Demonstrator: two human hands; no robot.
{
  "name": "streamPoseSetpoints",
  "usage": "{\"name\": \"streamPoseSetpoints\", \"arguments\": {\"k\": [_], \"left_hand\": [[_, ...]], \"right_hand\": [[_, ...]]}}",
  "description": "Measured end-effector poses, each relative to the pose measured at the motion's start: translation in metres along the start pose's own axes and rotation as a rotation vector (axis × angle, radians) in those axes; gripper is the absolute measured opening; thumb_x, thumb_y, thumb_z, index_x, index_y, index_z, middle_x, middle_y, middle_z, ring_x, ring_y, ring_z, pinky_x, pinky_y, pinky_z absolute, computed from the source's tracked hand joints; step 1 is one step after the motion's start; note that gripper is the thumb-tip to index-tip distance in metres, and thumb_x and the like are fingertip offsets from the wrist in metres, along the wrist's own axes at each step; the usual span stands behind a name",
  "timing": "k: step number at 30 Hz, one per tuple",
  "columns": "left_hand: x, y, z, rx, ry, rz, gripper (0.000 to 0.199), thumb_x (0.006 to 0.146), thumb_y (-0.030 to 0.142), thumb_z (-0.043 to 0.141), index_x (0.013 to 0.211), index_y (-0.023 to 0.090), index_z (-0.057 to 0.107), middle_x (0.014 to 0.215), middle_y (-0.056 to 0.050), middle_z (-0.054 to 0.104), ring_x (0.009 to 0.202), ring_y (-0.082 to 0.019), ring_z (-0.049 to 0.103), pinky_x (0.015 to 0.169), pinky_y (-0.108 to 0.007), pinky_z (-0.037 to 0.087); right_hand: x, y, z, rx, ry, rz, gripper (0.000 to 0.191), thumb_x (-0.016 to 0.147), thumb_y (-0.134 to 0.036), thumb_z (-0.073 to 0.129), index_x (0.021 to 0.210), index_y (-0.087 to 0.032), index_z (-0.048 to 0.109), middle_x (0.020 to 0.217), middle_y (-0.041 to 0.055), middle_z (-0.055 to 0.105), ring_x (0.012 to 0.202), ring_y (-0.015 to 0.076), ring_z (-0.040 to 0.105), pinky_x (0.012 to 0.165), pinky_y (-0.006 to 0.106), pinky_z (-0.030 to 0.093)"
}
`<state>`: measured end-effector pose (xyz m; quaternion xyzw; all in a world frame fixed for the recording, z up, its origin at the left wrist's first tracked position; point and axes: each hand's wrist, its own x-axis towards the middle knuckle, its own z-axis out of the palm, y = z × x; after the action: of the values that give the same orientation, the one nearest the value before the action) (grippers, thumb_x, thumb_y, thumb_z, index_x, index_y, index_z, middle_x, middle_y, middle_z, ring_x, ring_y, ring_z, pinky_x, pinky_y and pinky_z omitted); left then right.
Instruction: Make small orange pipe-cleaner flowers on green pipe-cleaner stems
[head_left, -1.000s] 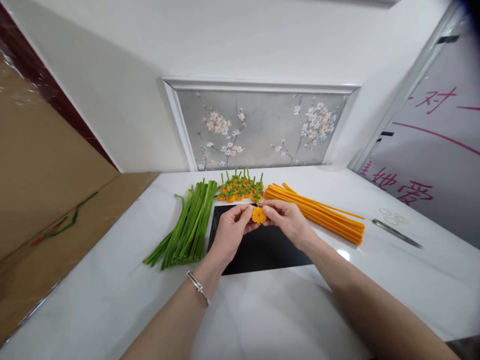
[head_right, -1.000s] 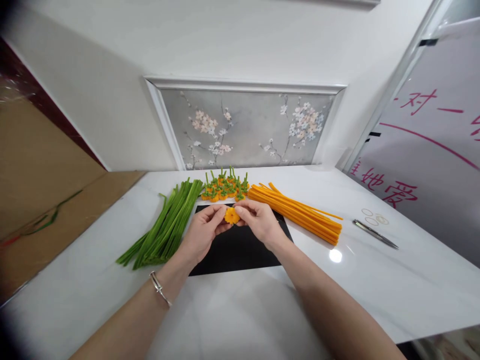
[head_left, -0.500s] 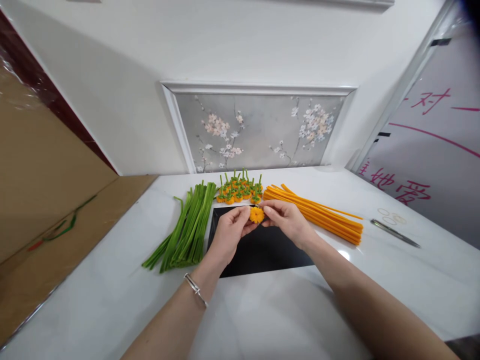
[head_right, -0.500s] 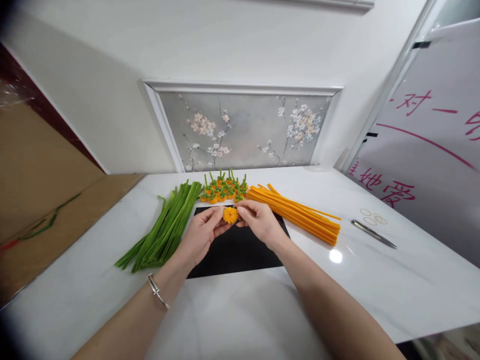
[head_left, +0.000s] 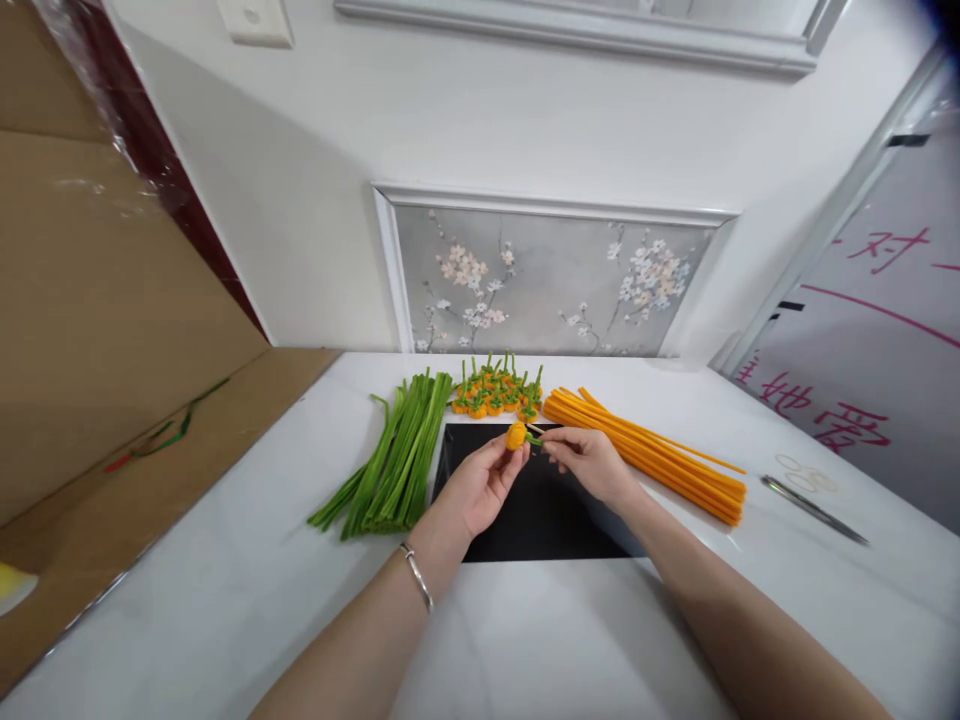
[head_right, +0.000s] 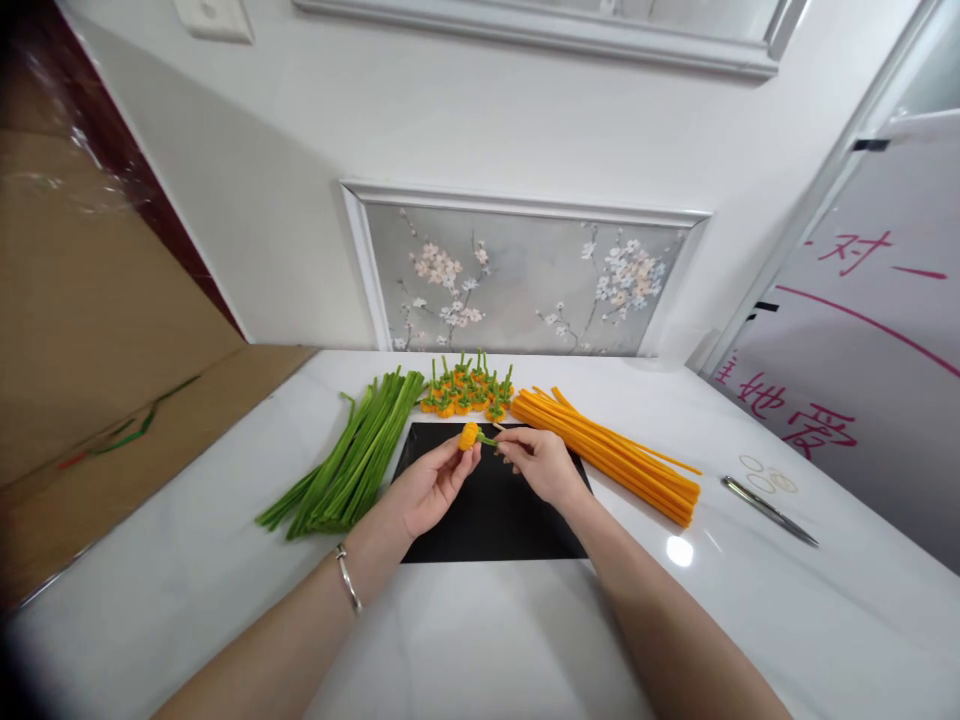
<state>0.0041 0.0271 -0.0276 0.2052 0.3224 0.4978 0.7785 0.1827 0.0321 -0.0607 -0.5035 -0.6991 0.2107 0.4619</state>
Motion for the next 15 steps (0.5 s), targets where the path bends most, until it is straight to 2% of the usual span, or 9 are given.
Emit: {"name": "streamPoseSetpoints", "arguments": {"k": [2,6,11,15], "left_hand": [[0.002,-0.004,-0.002,-0.022,0.033,-0.012,0.016,0.09,0.009,0.056,0.077,0.011,0.067,0.076,-0.007,0.07,0.072,-0.011,0.071,0.073,-0.016,0.06],[0.003,-0.011,-0.006,-0.017,0.053,-0.036,0.02,0.091,0.009,0.053,0.075,0.01,0.065,0.073,-0.009,0.07,0.072,-0.013,0.072,0.073,-0.02,0.061],[0.002,-0.014,-0.008,0.019,0.016,-0.044,0.022,0.085,-0.003,0.051,0.074,0.009,0.065,0.073,-0.01,0.07,0.07,-0.013,0.071,0.072,-0.019,0.06],[0.003,-0.013,-0.008,0.035,0.024,-0.056,0.02,0.085,-0.003,0.051,0.075,0.009,0.065,0.073,-0.01,0.07,0.067,-0.012,0.07,0.068,-0.018,0.059]], "right_hand": [[0.006,-0.004,-0.002,-0.124,0.034,-0.026,0.023,0.089,-0.031,0.049,0.091,-0.02,0.069,0.068,0.0007,0.067,0.057,0.0155,0.06,0.055,0.03,0.052],[0.032,-0.019,-0.006,-0.381,0.034,-0.079,0.023,0.092,-0.023,0.044,0.09,-0.019,0.067,0.089,0.0072,0.068,0.085,0.0203,0.063,0.077,0.033,0.048],[0.071,-0.032,0.001,-0.709,-0.089,-0.121,0.022,0.093,-0.021,0.047,0.093,-0.02,0.07,0.098,0.0118,0.066,0.096,0.0236,0.059,0.077,0.032,0.042],[0.09,-0.033,0.011,-0.893,-0.193,-0.141,0.022,0.094,-0.02,0.049,0.091,-0.021,0.071,0.1,0.0115,0.066,0.1,0.0233,0.057,0.081,0.032,0.039]]}}
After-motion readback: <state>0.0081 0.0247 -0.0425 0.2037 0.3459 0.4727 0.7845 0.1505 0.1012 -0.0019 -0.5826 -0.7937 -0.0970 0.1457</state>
